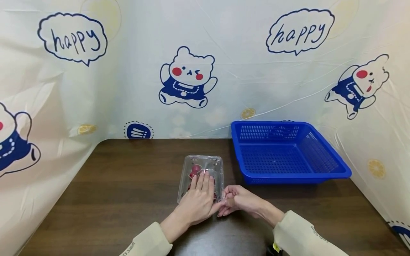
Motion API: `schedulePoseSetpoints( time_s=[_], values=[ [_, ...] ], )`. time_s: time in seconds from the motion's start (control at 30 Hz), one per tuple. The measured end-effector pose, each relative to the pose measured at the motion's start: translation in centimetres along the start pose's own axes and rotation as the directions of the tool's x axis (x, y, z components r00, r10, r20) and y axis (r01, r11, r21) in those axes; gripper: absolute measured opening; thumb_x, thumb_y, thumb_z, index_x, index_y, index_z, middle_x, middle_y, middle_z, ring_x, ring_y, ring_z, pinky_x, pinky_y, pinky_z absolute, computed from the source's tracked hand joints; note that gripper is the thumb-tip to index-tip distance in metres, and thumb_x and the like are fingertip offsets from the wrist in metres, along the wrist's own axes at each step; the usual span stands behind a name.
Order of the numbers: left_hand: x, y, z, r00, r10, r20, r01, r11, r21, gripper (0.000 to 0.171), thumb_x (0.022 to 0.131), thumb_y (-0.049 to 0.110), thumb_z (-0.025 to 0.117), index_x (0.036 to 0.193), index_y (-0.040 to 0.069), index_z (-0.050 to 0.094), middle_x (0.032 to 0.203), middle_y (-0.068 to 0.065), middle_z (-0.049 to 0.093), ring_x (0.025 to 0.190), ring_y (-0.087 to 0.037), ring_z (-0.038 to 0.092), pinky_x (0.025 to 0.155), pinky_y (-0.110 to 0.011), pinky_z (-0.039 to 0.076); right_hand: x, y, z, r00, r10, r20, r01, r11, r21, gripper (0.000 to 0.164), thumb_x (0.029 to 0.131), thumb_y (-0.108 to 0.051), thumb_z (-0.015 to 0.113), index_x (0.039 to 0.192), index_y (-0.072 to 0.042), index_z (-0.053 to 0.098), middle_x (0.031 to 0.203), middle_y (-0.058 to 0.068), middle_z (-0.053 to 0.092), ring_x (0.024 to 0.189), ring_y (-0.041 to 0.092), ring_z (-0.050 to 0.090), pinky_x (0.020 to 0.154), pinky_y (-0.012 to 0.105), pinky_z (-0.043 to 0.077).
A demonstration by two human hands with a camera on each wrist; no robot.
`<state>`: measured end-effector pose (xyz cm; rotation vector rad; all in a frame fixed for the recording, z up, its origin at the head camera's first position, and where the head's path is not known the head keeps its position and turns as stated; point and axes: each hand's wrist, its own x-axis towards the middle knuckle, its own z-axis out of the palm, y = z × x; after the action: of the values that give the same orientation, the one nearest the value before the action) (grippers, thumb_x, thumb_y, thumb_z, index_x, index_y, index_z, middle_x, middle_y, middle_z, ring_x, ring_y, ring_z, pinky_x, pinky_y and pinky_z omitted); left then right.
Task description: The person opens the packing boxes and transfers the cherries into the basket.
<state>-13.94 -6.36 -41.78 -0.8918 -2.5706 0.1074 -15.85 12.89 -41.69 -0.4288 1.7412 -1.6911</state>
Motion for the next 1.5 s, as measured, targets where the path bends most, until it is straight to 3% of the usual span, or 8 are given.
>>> schedulePoseSetpoints(
  time_s=[0.2, 0.33, 0.73, 0.9, 1.07, 1.23, 1.37, 1.5],
  values=[
    [0.0, -0.1, -0.3, 0.998, 0.018, 0.064, -0.017, 1.000, -0.018, 0.090, 0.088, 0.066, 0.045, 0.129, -0.013, 0.053, 0.133, -0.033, 0.056, 0.123, -0.042, 0.052, 0.101, -0.054, 0.046, -0.1, 0.0, -0.2, 0.999, 0.026, -0.019, -0.026, 1.000, -0.004, 0.007, 0.088, 0.002, 0.053, 0.094, 0.002, 0.050, 0.075, 0.002, 0.069, 0.075, 0.020, 0.071, 0.065, 0.024, 0.057],
    [0.1, -0.2, -0.6, 0.994, 0.007, 0.112, -0.002, 0.999, -0.047, 0.087, 0.091, 0.063, 0.044, 0.132, -0.014, 0.050, 0.136, -0.033, 0.053, 0.126, -0.044, 0.049, 0.103, -0.054, 0.044, -0.1, 0.0, -0.2, 0.998, 0.043, -0.045, -0.044, 0.999, -0.004, 0.008, 0.086, 0.002, 0.053, 0.094, 0.001, 0.051, 0.074, 0.001, 0.070, 0.073, 0.019, 0.071, 0.064, 0.024, 0.057],
    [0.3, -0.2, -0.7, 0.995, -0.031, 0.099, 0.046, 0.987, -0.151, 0.080, 0.094, 0.055, 0.045, 0.131, -0.016, 0.049, 0.137, -0.035, 0.051, 0.127, -0.045, 0.048, 0.103, -0.056, 0.043, 0.0, -0.4, 0.4, 0.986, 0.081, -0.143, -0.083, 0.997, -0.005, 0.006, 0.084, -0.003, 0.048, 0.086, -0.005, 0.054, 0.074, 0.009, 0.075, 0.072, 0.022, 0.073, 0.059, 0.024, 0.055],
    [0.3, -0.3, -0.8, 0.993, -0.049, 0.104, 0.069, 0.978, -0.198, 0.079, 0.095, 0.054, 0.045, 0.132, -0.016, 0.048, 0.137, -0.035, 0.051, 0.128, -0.044, 0.046, 0.105, -0.057, 0.041, 0.0, -0.2, 0.6, 0.984, 0.081, -0.159, -0.082, 0.997, 0.001, 0.009, 0.091, -0.009, 0.049, 0.087, -0.004, 0.056, 0.075, 0.010, 0.076, 0.070, 0.020, 0.072, 0.058, 0.023, 0.055],
    [0.3, -0.4, -1.0, 0.994, -0.063, 0.092, 0.083, 0.969, -0.232, 0.079, 0.095, 0.053, 0.045, 0.132, -0.017, 0.047, 0.138, -0.035, 0.050, 0.130, -0.042, 0.045, 0.105, -0.058, 0.040, 0.4, 0.1, 0.8, 0.978, 0.048, -0.204, -0.063, 0.996, -0.068, 0.019, 0.095, -0.019, 0.052, 0.085, -0.004, 0.058, 0.073, 0.014, 0.076, 0.065, 0.021, 0.072, 0.053, 0.023, 0.052],
    [0.2, -0.5, -1.2, 0.993, -0.092, 0.078, 0.111, 0.950, -0.293, 0.078, 0.095, 0.052, 0.045, 0.132, -0.016, 0.048, 0.138, -0.034, 0.051, 0.130, -0.041, 0.045, 0.105, -0.058, 0.040, 0.6, 0.0, 1.3, 0.964, -0.029, -0.266, -0.031, 0.975, -0.219, 0.029, 0.096, -0.021, 0.052, 0.078, 0.000, 0.062, 0.068, 0.024, 0.074, 0.051, 0.016, 0.068, 0.045, 0.022, 0.038],
    [0.2, -0.6, -1.3, 0.990, -0.116, 0.083, 0.137, 0.932, -0.334, 0.078, 0.096, 0.054, 0.042, 0.133, -0.015, 0.049, 0.139, -0.033, 0.051, 0.131, -0.041, 0.045, 0.107, -0.058, 0.038, 0.6, -0.2, 1.6, 0.964, -0.074, -0.255, 0.011, 0.971, -0.237, 0.034, 0.097, -0.018, 0.050, 0.080, 0.007, 0.064, 0.071, 0.038, 0.070, 0.040, 0.011, 0.059, 0.041, 0.024, 0.043],
    [0.1, -0.7, -1.3, 0.988, -0.128, 0.085, 0.150, 0.919, -0.365, 0.078, 0.097, 0.054, 0.041, 0.133, -0.015, 0.048, 0.139, -0.033, 0.050, 0.131, -0.041, 0.044, 0.108, -0.058, 0.036, 0.8, -0.2, 1.6, 0.962, -0.084, -0.258, 0.017, 0.968, -0.252, 0.036, 0.098, -0.016, 0.048, 0.080, 0.011, 0.063, 0.064, 0.037, 0.067, 0.035, 0.009, 0.052, 0.040, 0.028, 0.048]
  ],
)
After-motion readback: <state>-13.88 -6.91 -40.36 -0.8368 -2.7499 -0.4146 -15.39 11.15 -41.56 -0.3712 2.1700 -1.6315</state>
